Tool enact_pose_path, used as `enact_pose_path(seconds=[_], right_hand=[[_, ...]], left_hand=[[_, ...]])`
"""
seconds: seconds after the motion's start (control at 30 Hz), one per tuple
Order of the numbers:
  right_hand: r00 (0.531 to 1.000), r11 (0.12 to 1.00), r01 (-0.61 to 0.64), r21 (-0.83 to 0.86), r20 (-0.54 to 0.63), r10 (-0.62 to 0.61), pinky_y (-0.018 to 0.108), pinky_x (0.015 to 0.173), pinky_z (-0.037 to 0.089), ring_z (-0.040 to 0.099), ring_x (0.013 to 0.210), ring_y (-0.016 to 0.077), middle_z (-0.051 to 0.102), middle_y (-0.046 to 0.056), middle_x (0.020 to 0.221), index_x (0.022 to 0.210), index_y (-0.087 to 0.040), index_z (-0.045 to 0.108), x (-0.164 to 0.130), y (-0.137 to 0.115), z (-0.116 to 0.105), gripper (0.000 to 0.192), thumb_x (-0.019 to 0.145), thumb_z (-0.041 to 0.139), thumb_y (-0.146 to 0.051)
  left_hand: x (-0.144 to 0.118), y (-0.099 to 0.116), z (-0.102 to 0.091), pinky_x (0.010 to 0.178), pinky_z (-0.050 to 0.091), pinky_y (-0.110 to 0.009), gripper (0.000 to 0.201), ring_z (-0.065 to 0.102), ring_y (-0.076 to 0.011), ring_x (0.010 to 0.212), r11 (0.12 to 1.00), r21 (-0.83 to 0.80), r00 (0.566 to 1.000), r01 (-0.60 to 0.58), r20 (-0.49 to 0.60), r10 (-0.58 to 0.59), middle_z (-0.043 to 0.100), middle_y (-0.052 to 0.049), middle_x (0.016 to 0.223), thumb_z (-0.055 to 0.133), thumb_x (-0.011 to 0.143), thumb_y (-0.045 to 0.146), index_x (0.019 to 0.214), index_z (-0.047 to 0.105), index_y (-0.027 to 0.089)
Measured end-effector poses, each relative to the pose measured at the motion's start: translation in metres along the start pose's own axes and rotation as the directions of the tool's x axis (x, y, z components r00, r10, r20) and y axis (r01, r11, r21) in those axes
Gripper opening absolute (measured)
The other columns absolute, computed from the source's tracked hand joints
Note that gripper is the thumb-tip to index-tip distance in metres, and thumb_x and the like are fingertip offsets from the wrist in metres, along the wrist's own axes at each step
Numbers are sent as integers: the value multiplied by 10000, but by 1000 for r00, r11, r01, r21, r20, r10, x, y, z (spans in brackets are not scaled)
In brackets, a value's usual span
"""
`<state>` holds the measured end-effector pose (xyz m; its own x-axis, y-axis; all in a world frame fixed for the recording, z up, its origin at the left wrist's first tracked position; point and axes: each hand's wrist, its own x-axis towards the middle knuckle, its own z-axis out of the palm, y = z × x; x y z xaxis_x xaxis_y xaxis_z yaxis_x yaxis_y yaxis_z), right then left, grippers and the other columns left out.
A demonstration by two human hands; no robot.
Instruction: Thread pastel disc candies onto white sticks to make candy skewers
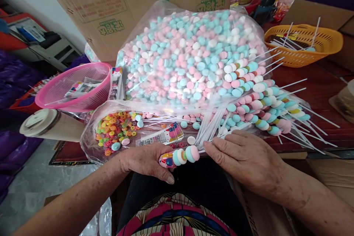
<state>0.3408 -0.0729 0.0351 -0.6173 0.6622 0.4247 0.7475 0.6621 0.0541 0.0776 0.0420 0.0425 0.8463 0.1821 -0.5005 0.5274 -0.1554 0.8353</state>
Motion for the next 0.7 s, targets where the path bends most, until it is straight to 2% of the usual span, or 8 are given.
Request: enact_pose_path(seconds=[0.1, 0.23, 0.3, 0.37, 0.43, 0.53, 0.63, 0.7], right_hand=[[996, 989, -73, 125, 58, 67, 283, 627, 524, 652, 743, 173, 700, 65, 916, 1160, -164, 549, 8, -8, 0, 390, 836, 390, -15], [966, 927, -241, 286, 165, 201, 231, 608, 540, 666, 732, 153, 701, 83, 894, 1063, -139, 606, 13, -18, 3, 345, 834, 367, -41], [961, 924, -270, 272, 136, 241, 234, 618, 544, 669, 734, 157, 704, 81, 890, 1066, -142, 610, 12, -18, 5, 338, 832, 385, -49], [972, 944, -236, 229, 67, 227, 242, 636, 548, 675, 762, 164, 707, 82, 915, 1093, -147, 598, 9, -16, 6, 336, 829, 412, -55], [982, 966, -186, 182, -6, 190, 250, 656, 550, 676, 788, 163, 709, 78, 932, 1111, -160, 586, 8, -14, 6, 340, 831, 426, -53], [987, 981, -140, 134, -56, 149, 265, 646, 552, 679, 784, 167, 716, 66, 918, 1127, -183, 571, 11, -16, 3, 372, 826, 416, -30], [989, 982, -131, 136, -43, 138, 252, 607, 546, 683, 750, 169, 720, 57, 891, 1104, -187, 571, 16, -19, 1, 389, 808, 390, -11], [981, 972, -189, 139, -26, 194, 237, 583, 542, 682, 719, 165, 719, 57, 865, 1067, -175, 581, 18, -18, 1, 345, 819, 391, -28]], left_hand=[[2, 2, 5, 665, 436, -265, 233, 554, -163, 730, 946, 311, 952, 88, -306, 12, 583, 27, 735, 672, 719, 355, 856, 580, 190], [5, 7, 16, 859, 374, -453, 248, 568, -292, 925, 663, 631, 798, 403, -596, 83, 634, -100, 928, 614, 768, 314, 955, 581, 154], [4, 9, 16, 894, 343, -489, 429, 555, -320, 985, 648, 652, 817, 395, -571, 77, 627, -126, 1009, 650, 738, 405, 1061, 551, 142], [1, 10, 8, 914, 338, -479, 609, 534, -321, 1048, 717, 637, 888, 284, -457, 54, 614, -118, 1091, 679, 684, 506, 1154, 509, 159], [-4, 11, -3, 889, 375, -405, 554, 553, -278, 1028, 794, 592, 961, 134, -273, 41, 629, -70, 1076, 655, 712, 504, 1154, 524, 196], [-6, 14, -13, 727, 426, -272, 325, 607, -199, 841, 860, 509, 997, 26, -78, 16, 659, 3, 895, 624, 765, 406, 1029, 591, 219], [1, 17, -4, 751, 430, -305, 262, 622, -219, 842, 795, 590, 976, 140, -217, -11, 671, -17, 886, 603, 778, 341, 1000, 586, 202], [7, 17, 10, 868, 392, -402, 253, 619, -262, 908, 694, 664, 917, 279, -399, 14, 677, -68, 934, 573, 791, 283, 1019, 568, 173]])
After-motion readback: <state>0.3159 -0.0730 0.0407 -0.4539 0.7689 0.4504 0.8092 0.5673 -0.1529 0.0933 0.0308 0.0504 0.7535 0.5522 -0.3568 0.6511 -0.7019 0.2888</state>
